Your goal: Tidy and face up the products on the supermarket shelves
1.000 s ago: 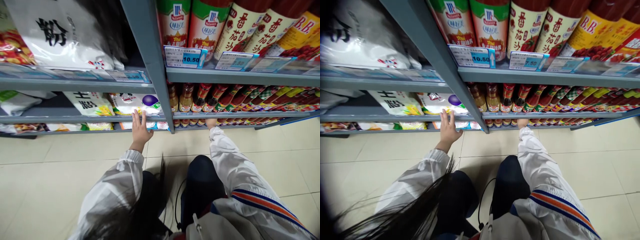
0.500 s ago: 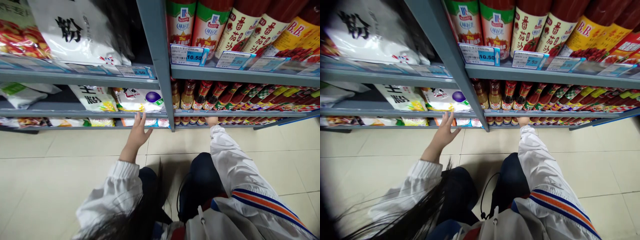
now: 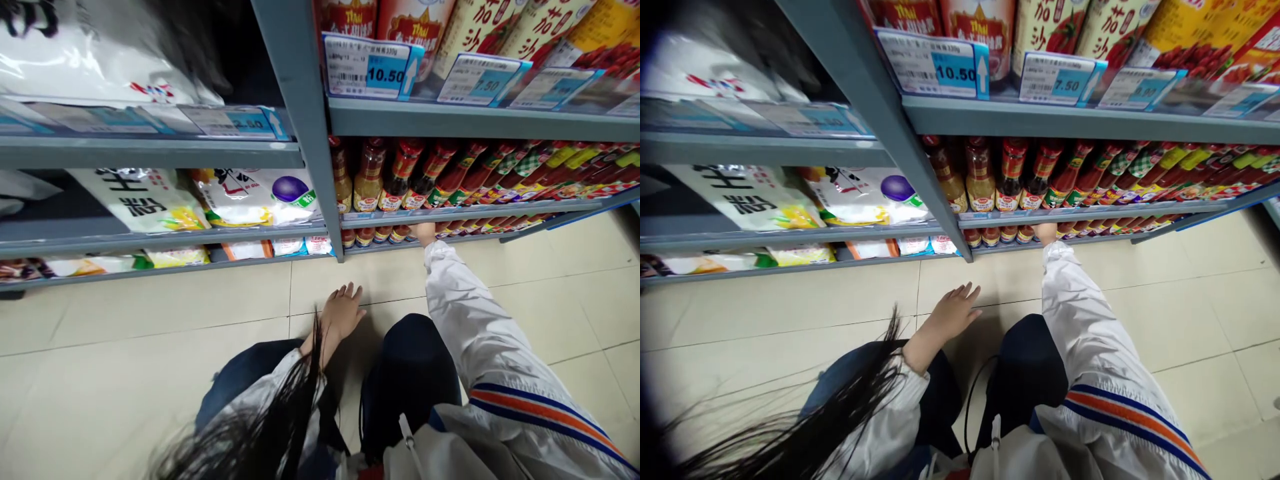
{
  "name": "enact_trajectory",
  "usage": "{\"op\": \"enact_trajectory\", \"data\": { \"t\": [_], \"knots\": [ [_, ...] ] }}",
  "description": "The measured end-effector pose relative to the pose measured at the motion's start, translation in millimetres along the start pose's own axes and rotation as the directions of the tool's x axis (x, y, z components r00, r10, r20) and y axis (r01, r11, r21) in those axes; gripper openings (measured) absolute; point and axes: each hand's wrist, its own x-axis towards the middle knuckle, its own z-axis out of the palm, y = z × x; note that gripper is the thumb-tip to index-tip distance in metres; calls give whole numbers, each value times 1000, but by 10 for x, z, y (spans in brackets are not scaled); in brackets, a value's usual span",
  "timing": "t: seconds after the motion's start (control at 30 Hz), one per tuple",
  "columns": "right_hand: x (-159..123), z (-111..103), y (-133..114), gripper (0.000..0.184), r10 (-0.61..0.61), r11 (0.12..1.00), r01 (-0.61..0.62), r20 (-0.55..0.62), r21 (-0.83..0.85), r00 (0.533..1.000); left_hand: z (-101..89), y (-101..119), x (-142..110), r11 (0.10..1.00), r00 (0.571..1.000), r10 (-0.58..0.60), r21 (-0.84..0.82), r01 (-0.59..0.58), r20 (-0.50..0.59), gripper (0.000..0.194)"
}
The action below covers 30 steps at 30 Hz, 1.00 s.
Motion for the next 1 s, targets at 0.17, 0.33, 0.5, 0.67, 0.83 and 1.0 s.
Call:
{"op": "enact_trajectory", "data": {
  "t": [0.17, 0.33, 0.5, 0.67, 0.83, 1.0],
  "knots": [
    [3, 64, 58, 40, 13, 999, -12, -11, 52, 1000, 136, 74, 103, 1000, 1000, -5, 28, 5, 11, 57],
    [1, 82, 122, 40, 70, 993, -68, -20, 96, 997, 128, 284, 26, 999, 996, 33, 39, -37, 83, 63],
    [-262, 172, 8, 40, 227, 968, -215, -90, 127, 970, 143, 354, -117, 999, 983, 21, 38, -28, 182, 63],
    [-711, 373, -380, 47, 312, 939, -249, -277, 239, 909, 159, 296, -188, 998, 985, -49, 43, 42, 166, 60],
    [-533, 477, -718, 44, 265, 963, -254, -149, 93, 953, 162, 329, -184, 998, 984, -42, 43, 35, 174, 64],
    [-142, 513, -823, 41, 141, 989, -142, -28, -39, 990, 187, 409, -136, 999, 983, 3, 38, -10, 186, 65]
  ]
}}
